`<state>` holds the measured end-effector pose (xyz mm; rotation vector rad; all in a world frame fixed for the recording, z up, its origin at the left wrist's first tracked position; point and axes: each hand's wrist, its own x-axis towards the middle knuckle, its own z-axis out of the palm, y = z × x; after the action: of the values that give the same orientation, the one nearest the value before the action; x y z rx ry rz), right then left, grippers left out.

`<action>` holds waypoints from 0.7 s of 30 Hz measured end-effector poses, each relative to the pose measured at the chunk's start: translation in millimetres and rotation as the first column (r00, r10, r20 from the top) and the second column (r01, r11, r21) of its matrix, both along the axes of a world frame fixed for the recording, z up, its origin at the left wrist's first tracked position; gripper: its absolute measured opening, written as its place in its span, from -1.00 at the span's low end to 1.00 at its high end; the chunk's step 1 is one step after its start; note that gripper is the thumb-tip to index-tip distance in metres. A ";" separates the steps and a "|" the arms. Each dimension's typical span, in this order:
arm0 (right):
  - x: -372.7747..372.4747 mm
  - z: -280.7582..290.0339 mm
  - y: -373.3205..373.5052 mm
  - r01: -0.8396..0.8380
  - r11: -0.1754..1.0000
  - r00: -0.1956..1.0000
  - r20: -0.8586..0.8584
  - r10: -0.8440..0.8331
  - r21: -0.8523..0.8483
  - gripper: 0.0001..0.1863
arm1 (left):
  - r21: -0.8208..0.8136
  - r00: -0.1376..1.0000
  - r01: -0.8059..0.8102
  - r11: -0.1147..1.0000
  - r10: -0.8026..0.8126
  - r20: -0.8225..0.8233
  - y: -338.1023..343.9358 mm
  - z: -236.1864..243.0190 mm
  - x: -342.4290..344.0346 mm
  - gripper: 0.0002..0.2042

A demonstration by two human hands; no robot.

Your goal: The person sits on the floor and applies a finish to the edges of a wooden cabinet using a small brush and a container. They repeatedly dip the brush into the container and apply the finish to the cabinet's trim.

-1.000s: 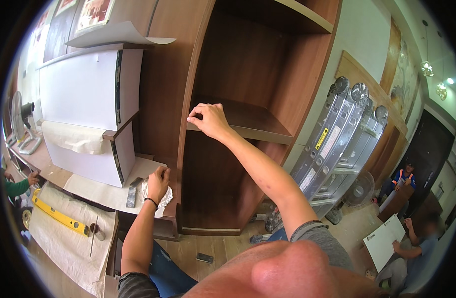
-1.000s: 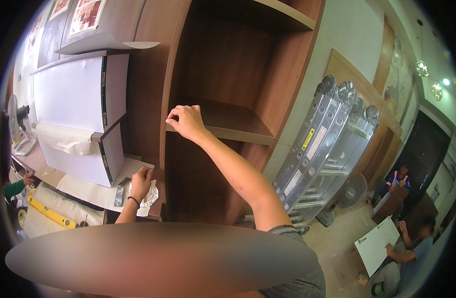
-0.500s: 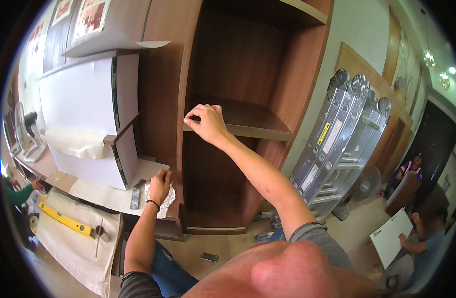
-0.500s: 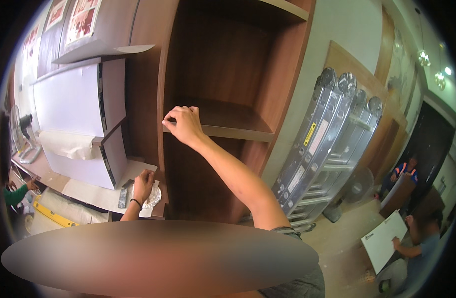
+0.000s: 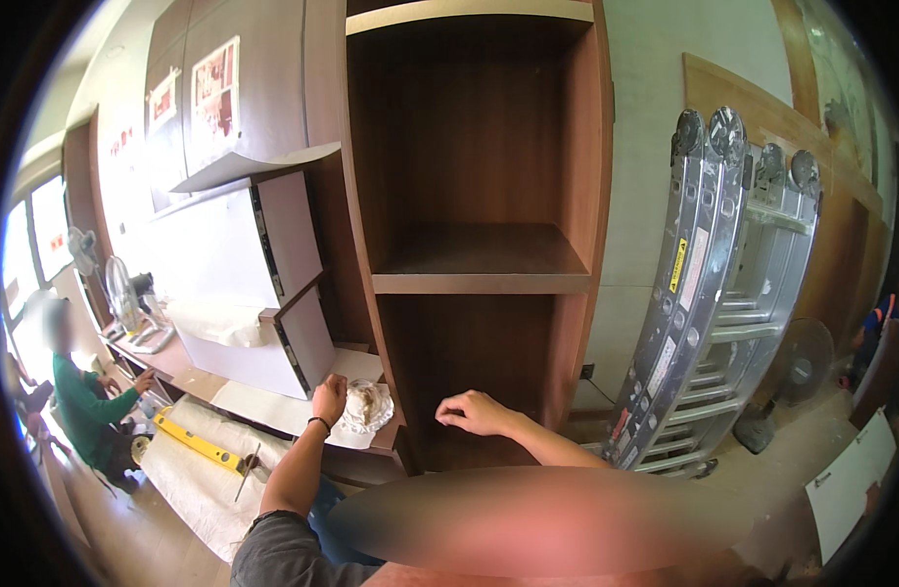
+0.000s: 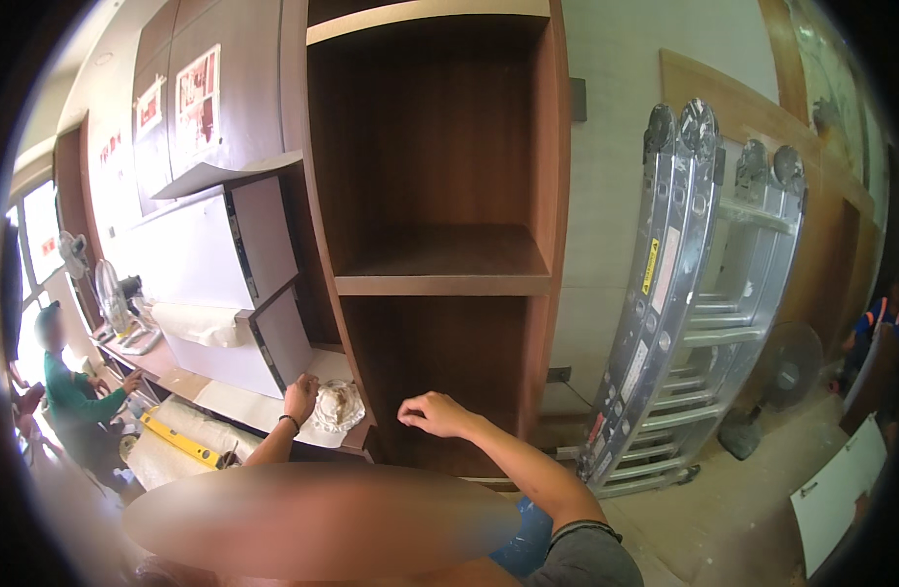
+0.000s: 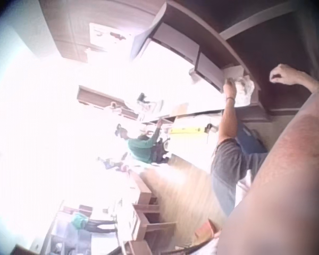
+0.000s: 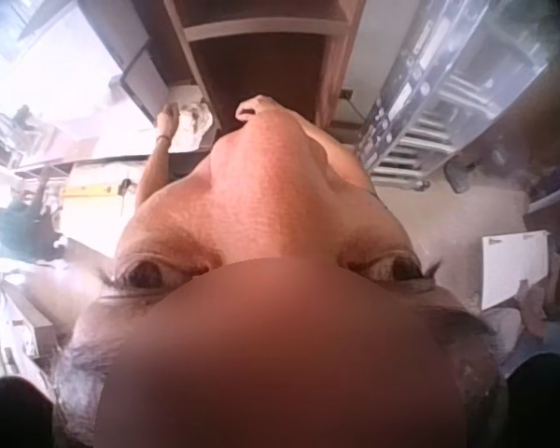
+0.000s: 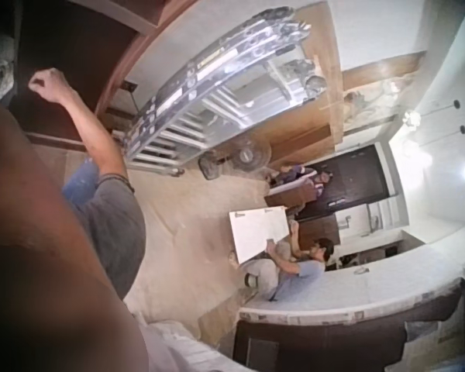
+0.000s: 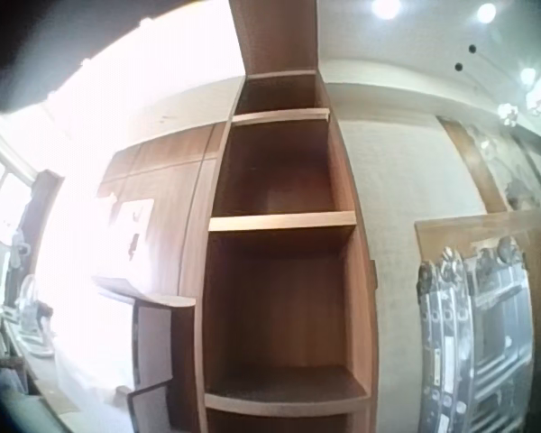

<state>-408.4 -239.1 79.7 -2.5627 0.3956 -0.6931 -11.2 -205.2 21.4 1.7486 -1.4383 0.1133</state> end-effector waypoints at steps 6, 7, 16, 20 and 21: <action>-22.2 -49.2 -12.2 0.068 0.991 0.992 -0.111 -0.056 0.113 -0.76 | 0.068 0.914 -0.072 0.995 0.039 0.404 22.5 -14.3 31.2 -0.77; -31.3 -58.1 -16.6 0.095 0.984 0.987 -0.141 -0.074 0.153 -0.75 | 0.101 0.931 -0.074 0.992 0.032 0.364 22.4 -20.4 20.8 -0.77; -29.0 -81.2 -31.4 0.076 0.986 0.975 -0.220 -0.042 0.151 -0.68 | 0.147 0.975 -0.221 0.964 0.212 0.071 15.1 -44.4 34.1 -0.75; -31.6 -82.6 -27.0 0.081 0.980 0.974 -0.225 -0.038 0.184 -0.69 | 0.182 0.982 -0.172 0.968 0.155 0.104 13.9 -44.3 20.9 -0.74; -32.4 -84.4 -28.8 0.078 0.976 0.974 -0.222 -0.031 0.204 -0.69 | 0.179 0.983 -0.159 0.971 0.139 0.121 13.3 -43.1 17.2 -0.74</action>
<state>-440.8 -267.9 -4.7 -2.4372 0.5811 -0.3651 6.0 -191.9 -21.7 2.0331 -1.4314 0.1586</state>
